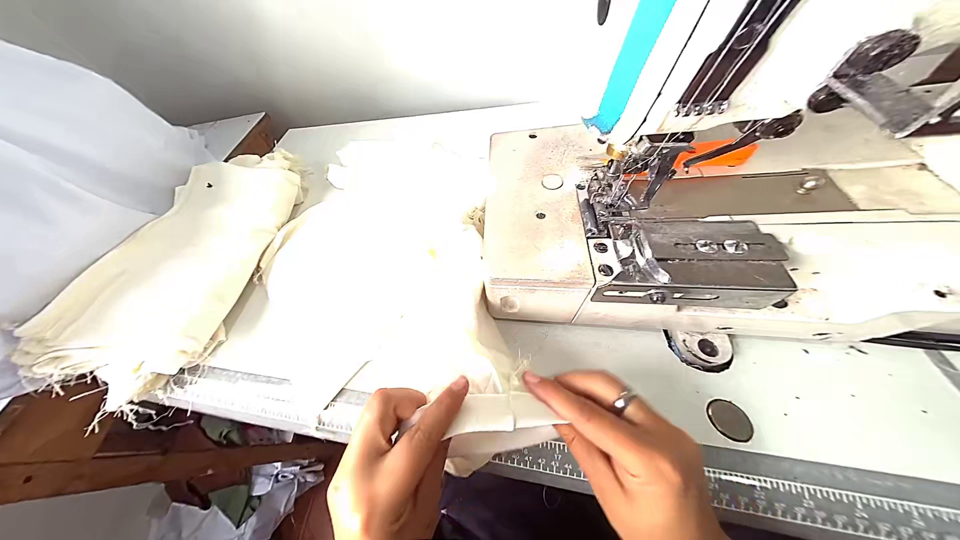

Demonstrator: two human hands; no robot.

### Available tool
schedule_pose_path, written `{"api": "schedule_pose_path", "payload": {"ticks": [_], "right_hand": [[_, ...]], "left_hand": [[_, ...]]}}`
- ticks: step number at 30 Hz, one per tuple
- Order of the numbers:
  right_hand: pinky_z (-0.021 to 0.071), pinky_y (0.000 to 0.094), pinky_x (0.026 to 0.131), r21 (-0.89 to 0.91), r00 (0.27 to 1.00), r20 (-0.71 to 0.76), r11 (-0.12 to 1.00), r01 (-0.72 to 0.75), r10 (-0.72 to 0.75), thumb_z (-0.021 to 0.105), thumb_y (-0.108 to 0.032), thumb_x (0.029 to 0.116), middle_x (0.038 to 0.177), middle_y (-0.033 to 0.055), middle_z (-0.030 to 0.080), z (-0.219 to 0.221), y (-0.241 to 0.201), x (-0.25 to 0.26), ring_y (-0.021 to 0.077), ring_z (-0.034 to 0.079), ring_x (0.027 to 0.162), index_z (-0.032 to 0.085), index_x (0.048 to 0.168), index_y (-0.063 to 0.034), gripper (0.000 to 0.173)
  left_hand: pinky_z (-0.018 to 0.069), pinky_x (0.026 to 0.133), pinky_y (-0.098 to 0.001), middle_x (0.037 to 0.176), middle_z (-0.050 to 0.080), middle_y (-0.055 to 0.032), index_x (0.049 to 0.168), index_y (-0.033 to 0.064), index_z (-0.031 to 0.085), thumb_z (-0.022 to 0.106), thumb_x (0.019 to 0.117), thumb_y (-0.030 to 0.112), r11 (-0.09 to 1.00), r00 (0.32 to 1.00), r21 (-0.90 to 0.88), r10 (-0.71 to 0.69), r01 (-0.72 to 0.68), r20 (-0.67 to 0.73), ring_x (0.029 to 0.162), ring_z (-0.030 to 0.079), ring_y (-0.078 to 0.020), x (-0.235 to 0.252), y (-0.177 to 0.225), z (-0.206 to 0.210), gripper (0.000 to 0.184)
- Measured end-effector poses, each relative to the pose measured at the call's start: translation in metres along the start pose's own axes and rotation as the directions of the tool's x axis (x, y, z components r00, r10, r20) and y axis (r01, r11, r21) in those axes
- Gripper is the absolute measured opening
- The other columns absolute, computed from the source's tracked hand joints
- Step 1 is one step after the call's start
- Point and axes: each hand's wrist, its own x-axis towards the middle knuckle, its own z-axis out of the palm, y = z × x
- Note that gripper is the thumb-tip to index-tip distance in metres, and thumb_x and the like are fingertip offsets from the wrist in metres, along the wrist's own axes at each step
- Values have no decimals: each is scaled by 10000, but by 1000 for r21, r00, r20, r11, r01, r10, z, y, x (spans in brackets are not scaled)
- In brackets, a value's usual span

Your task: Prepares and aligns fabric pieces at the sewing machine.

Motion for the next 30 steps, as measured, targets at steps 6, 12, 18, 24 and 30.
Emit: {"api": "schedule_pose_path", "payload": {"ticks": [6, 12, 18, 24, 30], "right_hand": [[534, 172, 649, 202, 969, 94, 949, -242, 228, 632, -85, 981, 784, 101, 743, 3, -28, 10, 73, 670, 658, 763, 1007, 32, 177], [473, 115, 534, 597, 879, 174, 663, -452, 443, 501, -139, 1064, 717, -86, 691, -8, -33, 38, -69, 574, 575, 668, 887, -55, 257], [464, 120, 514, 585, 860, -36, 708, -395, 509, 472, -149, 1071, 661, -82, 662, -16, -18, 56, -30, 573, 545, 657, 826, -96, 312], [380, 111, 388, 523, 799, -81, 708, -475, 596, 523, -156, 1050, 565, -80, 645, -24, -13, 65, -50, 508, 423, 686, 760, -113, 335], [387, 134, 365, 375, 773, -81, 737, -562, 630, 556, -211, 1046, 557, -82, 642, -29, -11, 72, -40, 503, 405, 758, 766, -111, 359]], "left_hand": [[589, 924, -250, 1009, 757, 63, 1070, 166, 725, 497, 1080, 197, 904, 992, -427, -48, -7, -119, 1000, 718, -65, 45, -2, 33, 231], [504, 615, -256, 887, 735, -73, 994, 58, 784, 658, 977, 145, 918, 939, 202, 342, -342, 36, 750, 683, -132, 141, 20, 56, 154], [513, 681, -483, 827, 704, -88, 876, 63, 768, 729, 923, 193, 997, 875, 43, 38, -67, 483, 780, 666, -230, 206, 10, 99, 143], [515, 819, -329, 950, 701, -62, 1084, 20, 689, 788, 845, 105, 992, 870, -109, 1, 60, 493, 896, 652, -104, 222, 7, 118, 272], [517, 814, -341, 933, 700, -75, 1065, 16, 688, 806, 848, 106, 994, 862, -85, -12, 64, 507, 879, 654, -120, 224, 9, 115, 263]]}}
